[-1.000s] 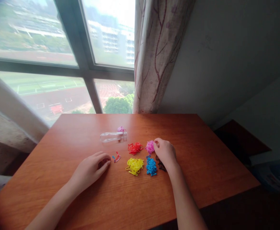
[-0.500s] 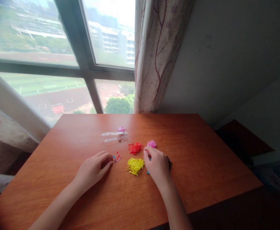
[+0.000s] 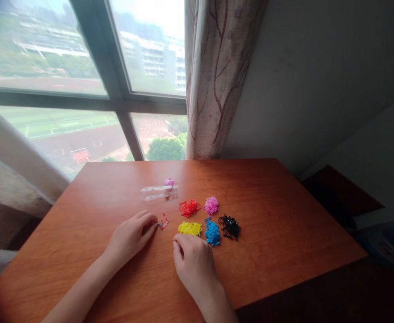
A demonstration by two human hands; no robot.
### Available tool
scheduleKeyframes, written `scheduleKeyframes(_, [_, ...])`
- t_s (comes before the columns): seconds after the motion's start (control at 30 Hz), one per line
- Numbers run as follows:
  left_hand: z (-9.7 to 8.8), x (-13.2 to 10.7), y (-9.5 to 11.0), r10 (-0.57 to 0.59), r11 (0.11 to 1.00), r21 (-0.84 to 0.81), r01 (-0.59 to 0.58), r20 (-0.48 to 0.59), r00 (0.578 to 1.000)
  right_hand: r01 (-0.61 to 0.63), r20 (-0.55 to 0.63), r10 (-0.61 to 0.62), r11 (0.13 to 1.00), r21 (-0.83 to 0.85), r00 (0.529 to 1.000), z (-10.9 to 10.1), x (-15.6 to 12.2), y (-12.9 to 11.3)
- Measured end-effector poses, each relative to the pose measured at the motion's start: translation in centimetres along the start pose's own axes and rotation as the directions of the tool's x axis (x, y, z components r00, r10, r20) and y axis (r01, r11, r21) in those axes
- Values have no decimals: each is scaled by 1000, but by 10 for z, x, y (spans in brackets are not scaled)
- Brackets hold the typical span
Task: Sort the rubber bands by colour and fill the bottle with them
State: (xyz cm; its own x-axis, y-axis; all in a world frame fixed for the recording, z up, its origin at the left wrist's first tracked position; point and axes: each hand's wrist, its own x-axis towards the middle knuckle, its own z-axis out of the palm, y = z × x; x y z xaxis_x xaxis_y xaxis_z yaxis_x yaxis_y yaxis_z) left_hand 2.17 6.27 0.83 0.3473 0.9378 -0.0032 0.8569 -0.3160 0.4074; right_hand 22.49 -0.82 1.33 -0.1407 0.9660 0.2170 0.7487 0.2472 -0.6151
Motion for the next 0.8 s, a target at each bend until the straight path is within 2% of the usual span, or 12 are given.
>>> scheduleKeyframes(0.37, [-3, 1, 2, 25, 997, -78, -26, -9, 1000, 8, 39, -7, 1000, -15, 999, 7, -4, -8])
scheduleKeyframes(0.53, [-3, 15, 2, 43, 994, -96, -48, -48, 998, 14, 39, -13, 1000, -28, 999, 10, -6, -8])
scheduleKeyframes(0.8, [-6, 32, 4, 93, 994, -56, -94, -26, 995, 3, 67, -1, 1000, -21, 998, 10, -11, -10])
